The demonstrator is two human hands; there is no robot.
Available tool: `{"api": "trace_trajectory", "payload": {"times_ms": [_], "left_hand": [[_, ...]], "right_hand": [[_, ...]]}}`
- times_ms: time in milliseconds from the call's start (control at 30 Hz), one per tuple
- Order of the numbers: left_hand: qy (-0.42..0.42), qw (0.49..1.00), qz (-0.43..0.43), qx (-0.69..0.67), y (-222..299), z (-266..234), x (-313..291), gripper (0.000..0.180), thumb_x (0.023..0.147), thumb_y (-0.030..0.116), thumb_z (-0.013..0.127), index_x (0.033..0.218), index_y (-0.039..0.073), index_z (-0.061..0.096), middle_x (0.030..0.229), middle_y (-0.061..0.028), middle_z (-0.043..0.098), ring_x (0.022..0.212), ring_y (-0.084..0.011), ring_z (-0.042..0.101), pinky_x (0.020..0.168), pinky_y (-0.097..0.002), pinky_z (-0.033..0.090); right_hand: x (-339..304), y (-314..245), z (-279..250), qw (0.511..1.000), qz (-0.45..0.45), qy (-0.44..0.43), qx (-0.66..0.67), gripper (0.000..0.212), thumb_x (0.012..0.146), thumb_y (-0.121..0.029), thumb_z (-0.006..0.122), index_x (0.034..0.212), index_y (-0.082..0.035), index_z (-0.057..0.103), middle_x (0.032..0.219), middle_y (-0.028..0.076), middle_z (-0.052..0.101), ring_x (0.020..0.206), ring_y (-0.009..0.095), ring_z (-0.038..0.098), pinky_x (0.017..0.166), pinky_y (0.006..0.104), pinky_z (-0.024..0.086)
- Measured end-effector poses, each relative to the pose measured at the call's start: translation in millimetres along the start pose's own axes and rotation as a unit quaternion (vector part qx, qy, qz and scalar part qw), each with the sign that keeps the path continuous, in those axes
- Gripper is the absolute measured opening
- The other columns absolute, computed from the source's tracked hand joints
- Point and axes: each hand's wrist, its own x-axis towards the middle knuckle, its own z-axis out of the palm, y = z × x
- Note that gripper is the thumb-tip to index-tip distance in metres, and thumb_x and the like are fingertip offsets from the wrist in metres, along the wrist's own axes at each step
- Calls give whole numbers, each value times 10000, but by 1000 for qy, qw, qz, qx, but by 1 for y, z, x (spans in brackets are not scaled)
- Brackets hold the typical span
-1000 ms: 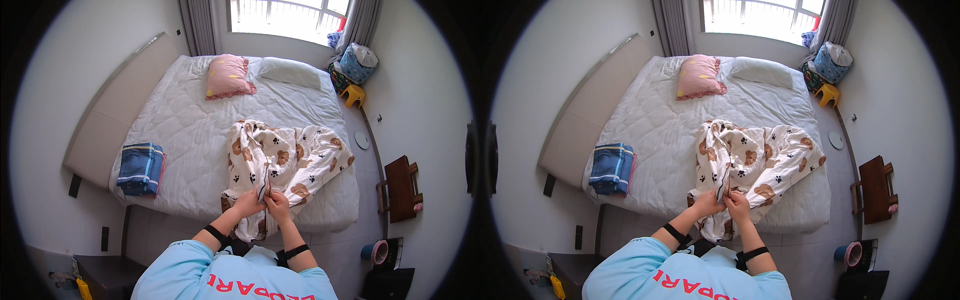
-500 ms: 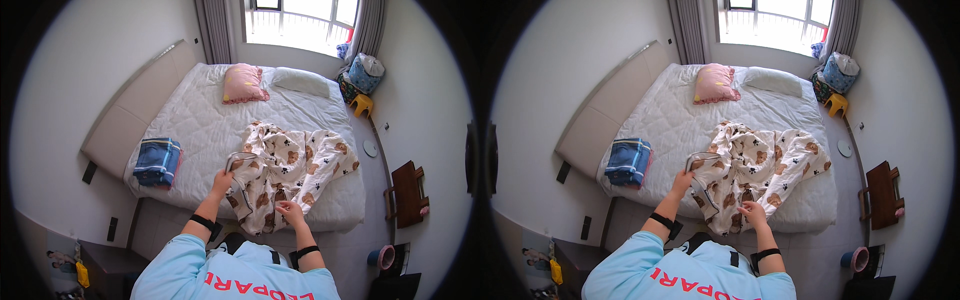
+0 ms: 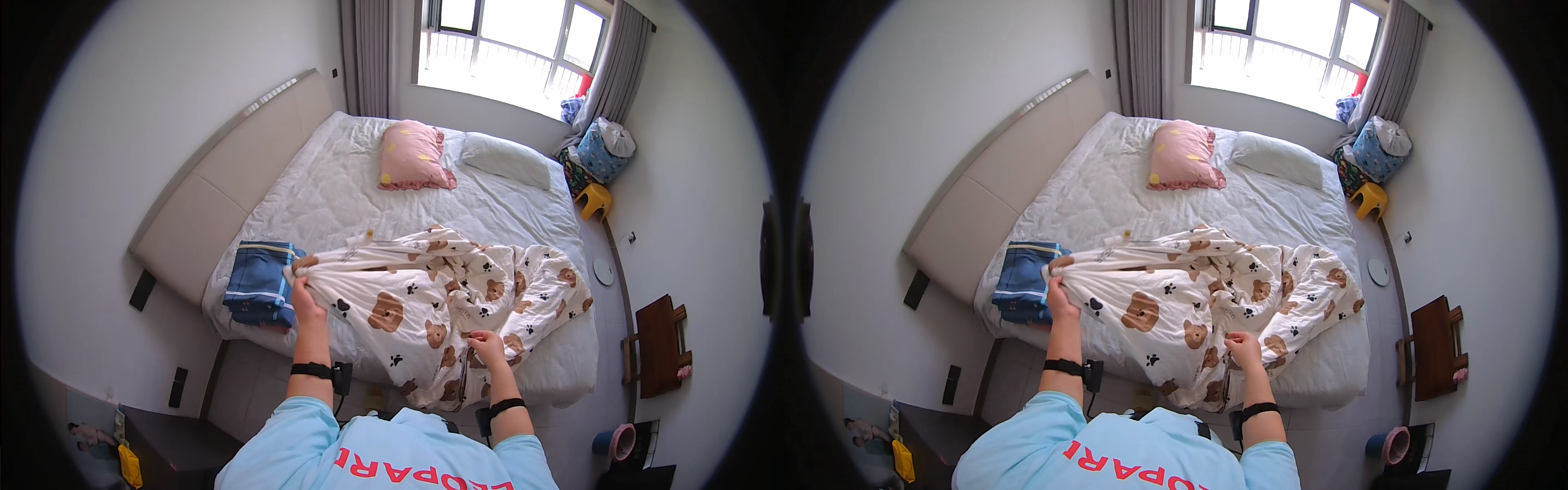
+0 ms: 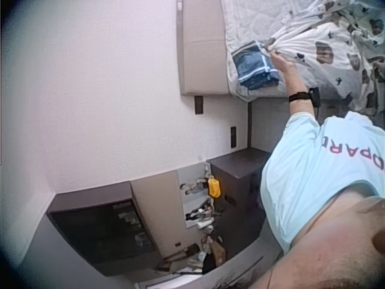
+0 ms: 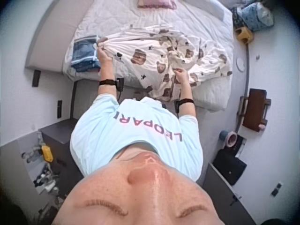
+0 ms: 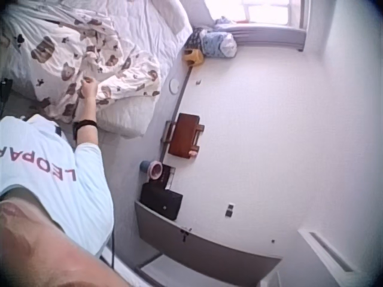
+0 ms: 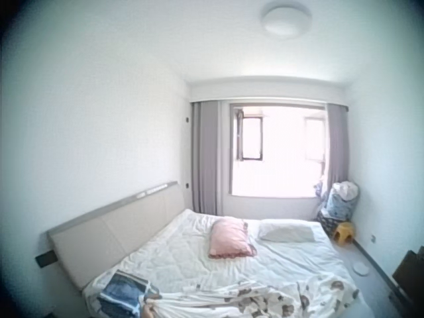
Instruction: Fold a blue striped pillowcase and a teddy-bear patterned duvet cover on a bed.
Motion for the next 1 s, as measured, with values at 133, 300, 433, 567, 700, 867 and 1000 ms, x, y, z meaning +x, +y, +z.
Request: {"api": "trace_trajectory", "payload": {"times_ms": [133, 300, 433, 567, 700, 867, 1000], "left_hand": [[111, 967, -228, -19, -11, -103, 74, 469, 736, 93, 420, 1189, -21, 469, 1249, -188, 472, 1141, -337, 472, 974, -500, 353], [98, 954, -275, 69, -47, -107, 89, 448, 711, 78, 451, 1149, -17, 457, 1192, -164, 502, 1090, -328, 501, 951, -497, 381], [-86, 940, -205, 258, -70, -44, 64, 321, 688, 92, 534, 968, -66, 533, 938, -124, 591, 828, -257, 593, 771, -375, 480], [-330, 867, -138, 347, -67, 24, -11, 245, 735, 100, 592, 940, -34, 583, 830, -38, 584, 723, -123, 544, 655, -274, 444], [-594, 667, -143, 426, -75, 56, -60, 345, 723, -31, 539, 1063, 23, 566, 912, -2, 594, 823, -104, 536, 751, -274, 441], [-681, 527, 71, 502, -88, 73, -85, 461, 662, 71, 590, 1109, 11, 493, 921, -136, 610, 845, -261, 589, 768, -337, 445], [-626, 506, 115, 582, -89, 64, -82, 476, 648, 220, 646, 1044, 21, 472, 923, -220, 592, 887, -373, 567, 751, -411, 459]], "right_hand": [[-1, 15, 23, 998, 30, -19, -45, 315, 675, -167, 737, 922, 9, 653, 759, 76, 654, 711, 131, 617, 660, 249, 486], [3, 18, 31, 998, 38, 0, -53, 254, 662, -203, 747, 814, -9, 687, 712, 64, 659, 666, 135, 611, 633, 254, 477], [13, 25, 22, 996, 79, 29, -8, 221, 715, -192, 707, 831, -6, 685, 721, 61, 659, 645, 112, 595, 612, 242, 465], [17, -23, 30, 992, 11, 52, 114, 246, 820, -222, 623, 812, 22, 658, 688, 38, 630, 620, 103, 560, 605, 230, 439], [23, -101, 62, 977, -4, -10, 212, 454, 864, -418, 540, 835, 24, 642, 704, 73, 637, 630, 115, 568, 608, 229, 436], [31, -118, 93, 946, 49, -97, 304, 389, 896, -390, 483, 849, -32, 627, 717, 3, 588, 648, 104, 528, 627, 235, 421], [35, -106, 91, 933, 63, -128, 331, 175, 842, -199, 543, 854, -41, 619, 769, 2, 605, 700, 91, 547, 655, 222, 420]]}}
